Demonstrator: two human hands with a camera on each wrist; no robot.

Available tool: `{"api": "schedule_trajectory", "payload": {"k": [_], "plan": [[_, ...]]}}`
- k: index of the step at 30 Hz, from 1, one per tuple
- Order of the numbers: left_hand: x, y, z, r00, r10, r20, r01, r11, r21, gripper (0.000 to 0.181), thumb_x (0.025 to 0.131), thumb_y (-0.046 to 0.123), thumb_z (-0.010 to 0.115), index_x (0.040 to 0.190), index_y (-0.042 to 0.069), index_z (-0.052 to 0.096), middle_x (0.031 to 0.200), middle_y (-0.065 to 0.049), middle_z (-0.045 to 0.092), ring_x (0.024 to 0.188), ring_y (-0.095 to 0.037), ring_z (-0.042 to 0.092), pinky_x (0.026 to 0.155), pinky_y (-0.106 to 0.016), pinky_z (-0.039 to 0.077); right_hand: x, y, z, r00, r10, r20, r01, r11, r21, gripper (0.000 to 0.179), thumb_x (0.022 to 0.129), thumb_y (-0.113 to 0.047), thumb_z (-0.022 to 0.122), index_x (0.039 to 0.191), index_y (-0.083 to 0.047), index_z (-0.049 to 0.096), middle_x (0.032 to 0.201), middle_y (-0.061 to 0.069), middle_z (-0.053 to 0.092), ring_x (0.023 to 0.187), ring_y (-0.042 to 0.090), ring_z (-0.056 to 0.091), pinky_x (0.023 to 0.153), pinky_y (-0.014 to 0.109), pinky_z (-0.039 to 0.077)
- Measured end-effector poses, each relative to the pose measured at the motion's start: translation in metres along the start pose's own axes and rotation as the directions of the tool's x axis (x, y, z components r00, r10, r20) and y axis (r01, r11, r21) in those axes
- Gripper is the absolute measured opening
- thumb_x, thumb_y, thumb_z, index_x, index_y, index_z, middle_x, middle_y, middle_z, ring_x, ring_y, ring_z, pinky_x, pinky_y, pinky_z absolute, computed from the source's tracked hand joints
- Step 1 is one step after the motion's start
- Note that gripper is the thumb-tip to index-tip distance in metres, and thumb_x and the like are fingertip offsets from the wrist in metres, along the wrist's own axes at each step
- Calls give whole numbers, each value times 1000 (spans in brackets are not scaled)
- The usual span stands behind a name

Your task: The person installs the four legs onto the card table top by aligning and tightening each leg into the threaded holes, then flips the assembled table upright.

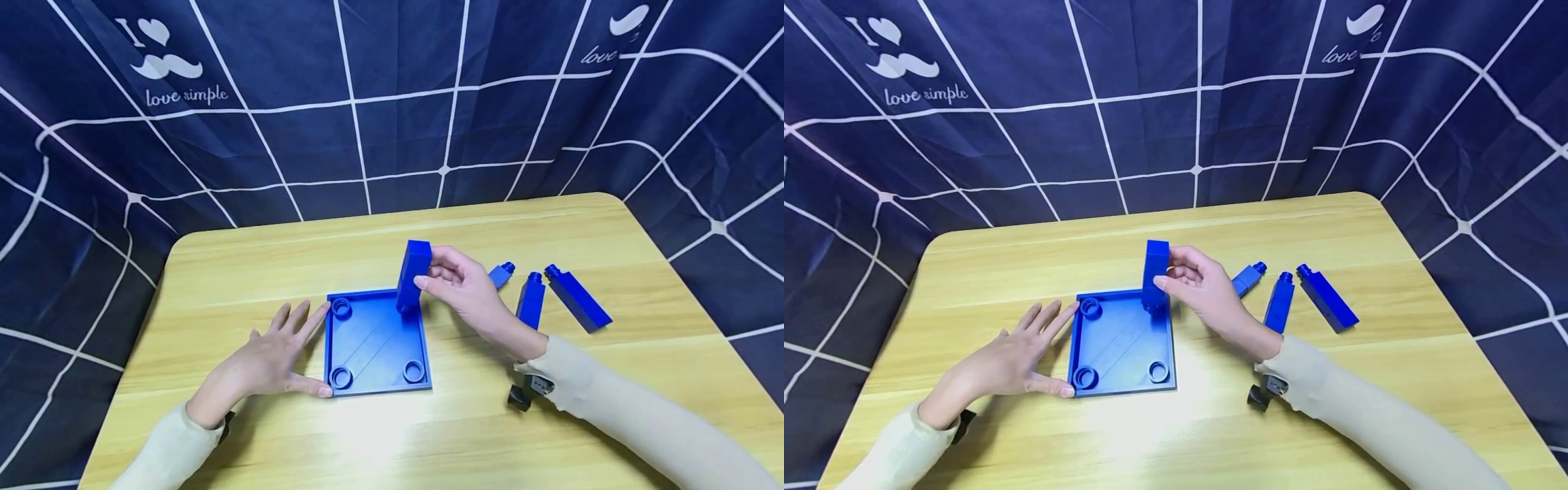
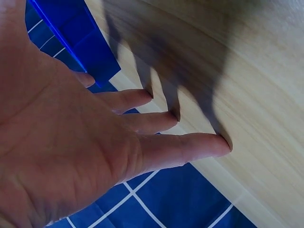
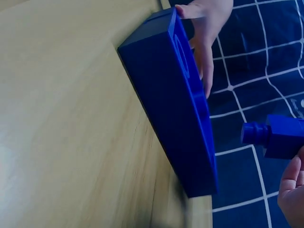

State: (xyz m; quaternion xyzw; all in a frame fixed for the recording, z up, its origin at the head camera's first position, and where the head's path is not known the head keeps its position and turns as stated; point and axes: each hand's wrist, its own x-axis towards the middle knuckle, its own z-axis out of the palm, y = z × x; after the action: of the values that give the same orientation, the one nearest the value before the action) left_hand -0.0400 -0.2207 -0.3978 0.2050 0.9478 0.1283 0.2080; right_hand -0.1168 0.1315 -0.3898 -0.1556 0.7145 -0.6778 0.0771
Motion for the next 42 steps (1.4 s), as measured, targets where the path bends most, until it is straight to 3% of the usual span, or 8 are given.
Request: {"api": "schedule_trajectory", "payload": {"k": [6, 12, 23, 42], "plan": [[2, 0, 1, 1000, 5, -5, -5, 1000, 1, 138, 79, 85, 75, 178, 23, 1, 177, -31, 12, 154, -66, 18, 90, -97, 31, 5, 1, 14, 998, 43, 36, -42, 999, -24, 45, 100, -3, 79, 141, 5, 62, 114, 12, 67, 102, 22, 65, 88, 22, 57], [2, -1, 2, 1000, 2, -20, -2, 1000, 0, 139, 78, 84, 77, 178, 22, 2, 176, -31, 13, 154, -67, 18, 90, -97, 31, 8, 1, 29, 993, 74, 94, -75, 997, 17, 44, 100, -5, 79, 140, 4, 62, 112, 11, 69, 101, 22, 66, 86, 22, 57], [2, 2, 4, 1000, -19, -2, 19, 1000, 0, 139, 80, 86, 74, 177, 22, -2, 177, -31, 11, 154, -67, 15, 91, -98, 29, 19, -2, 41, 988, 74, 134, -72, 997, -20, 46, 101, -10, 80, 142, -1, 64, 116, 12, 72, 105, 27, 68, 88, 26, 59], [1, 3, 2, 1000, -3, -10, 3, 1000, -18, 138, 81, 85, 75, 177, 20, -1, 176, -33, 10, 154, -69, 14, 89, -99, 27, 35, -2, 67, 981, 5, 192, 11, 997, -82, 40, 100, -11, 81, 137, -1, 68, 105, 8, 73, 94, 23, 69, 82, 26, 57]]}}
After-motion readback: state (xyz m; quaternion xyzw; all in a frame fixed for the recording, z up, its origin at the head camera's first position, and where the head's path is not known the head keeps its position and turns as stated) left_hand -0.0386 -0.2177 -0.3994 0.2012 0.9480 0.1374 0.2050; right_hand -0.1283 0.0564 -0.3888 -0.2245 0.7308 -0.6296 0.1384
